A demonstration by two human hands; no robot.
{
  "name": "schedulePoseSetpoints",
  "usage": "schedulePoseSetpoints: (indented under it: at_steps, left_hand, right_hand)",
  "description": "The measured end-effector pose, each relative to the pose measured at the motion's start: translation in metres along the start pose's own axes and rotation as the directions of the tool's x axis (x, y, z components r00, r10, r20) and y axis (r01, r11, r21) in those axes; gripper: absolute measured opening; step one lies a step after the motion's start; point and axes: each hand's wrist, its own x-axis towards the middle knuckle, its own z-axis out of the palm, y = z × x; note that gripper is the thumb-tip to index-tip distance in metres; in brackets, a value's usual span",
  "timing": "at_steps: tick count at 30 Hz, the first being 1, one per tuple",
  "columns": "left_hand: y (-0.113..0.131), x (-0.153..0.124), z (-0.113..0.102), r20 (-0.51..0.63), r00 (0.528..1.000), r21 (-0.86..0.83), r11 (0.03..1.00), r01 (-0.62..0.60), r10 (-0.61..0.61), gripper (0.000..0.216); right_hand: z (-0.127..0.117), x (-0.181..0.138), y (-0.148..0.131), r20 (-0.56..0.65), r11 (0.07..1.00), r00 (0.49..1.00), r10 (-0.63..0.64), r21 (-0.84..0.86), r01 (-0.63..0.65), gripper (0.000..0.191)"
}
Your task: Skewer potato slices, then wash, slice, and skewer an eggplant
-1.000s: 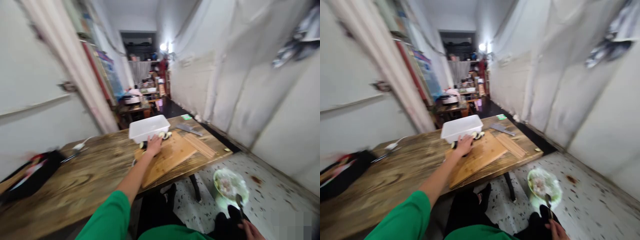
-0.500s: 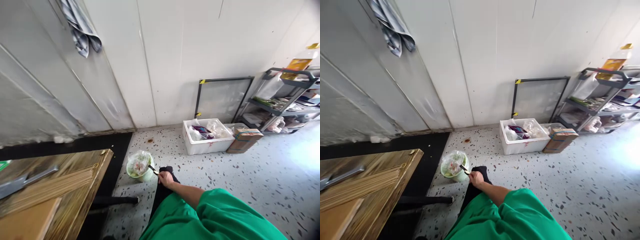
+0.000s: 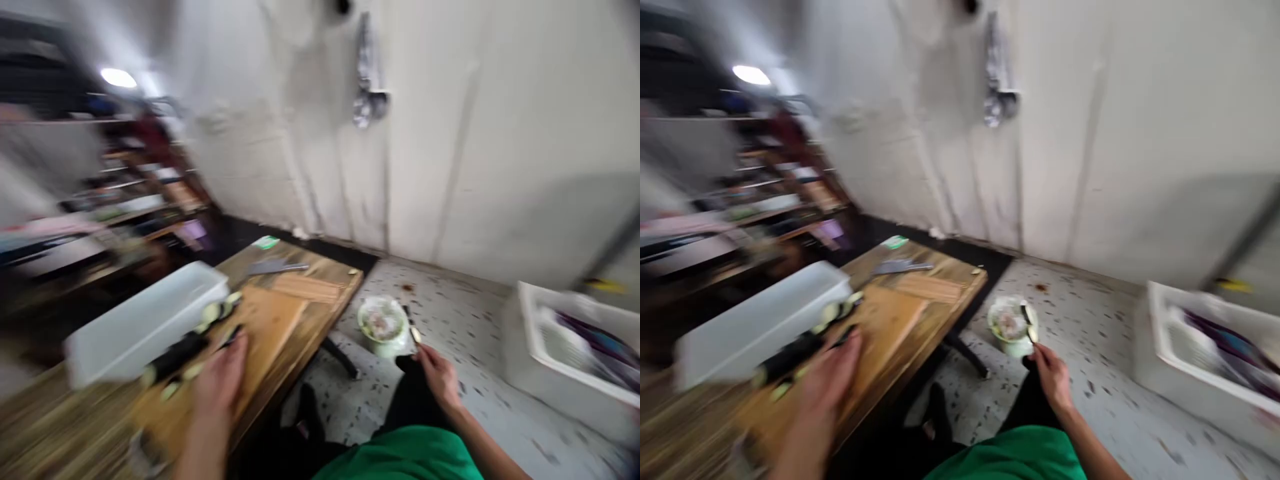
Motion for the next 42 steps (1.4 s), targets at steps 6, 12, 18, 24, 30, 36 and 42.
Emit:
schedulePoseSetpoints:
  at_steps: [6,12,18,24,30,36,42]
  left_hand:
    - [-0.017,-0.018,-0.055,-0.504,0.845,-0.723,0.623,-0.300,-0.178,0.026]
    - [-0.034,-0.008,-0.053,-0.491,0.867,-0.733,0.580,-0.355,-0.090,0.029]
    - [-0.033,-0.011,-0.057,-0.492,0.865,-0.757,0.540,-0.367,-0.103,0.023]
    - [-0.027,-0.013,-0.055,-0.491,0.862,-0.770,0.526,-0.362,-0.124,0.020]
    - [-0.023,-0.015,-0.055,-0.481,0.865,-0.772,0.536,-0.341,-0.142,0.022]
    - [-0.024,-0.014,-0.055,-0.488,0.864,-0.757,0.554,-0.347,-0.125,0.022]
    - [-0.024,-0.015,-0.053,-0.504,0.859,-0.758,0.522,-0.390,-0.089,0.019]
  right_hand:
    - [0.082,-0.033,-0.093,0.515,0.960,0.825,-0.233,0.258,0.111,0.050]
    - [0.151,-0.054,-0.128,0.732,0.948,0.605,-0.313,0.283,0.148,0.049]
    - [0.162,-0.046,-0.126,0.618,0.844,0.585,-0.525,0.288,0.453,0.045]
    - [0.165,-0.049,-0.124,0.546,0.716,0.524,-0.654,0.223,0.661,0.044]
    - [0.164,-0.050,-0.128,0.514,0.662,0.496,-0.700,0.204,0.722,0.043]
    - [0.166,-0.054,-0.133,0.511,0.709,0.558,-0.653,0.154,0.688,0.042]
    - [0.171,-0.053,-0.133,0.596,0.825,0.621,-0.509,0.132,0.550,0.046]
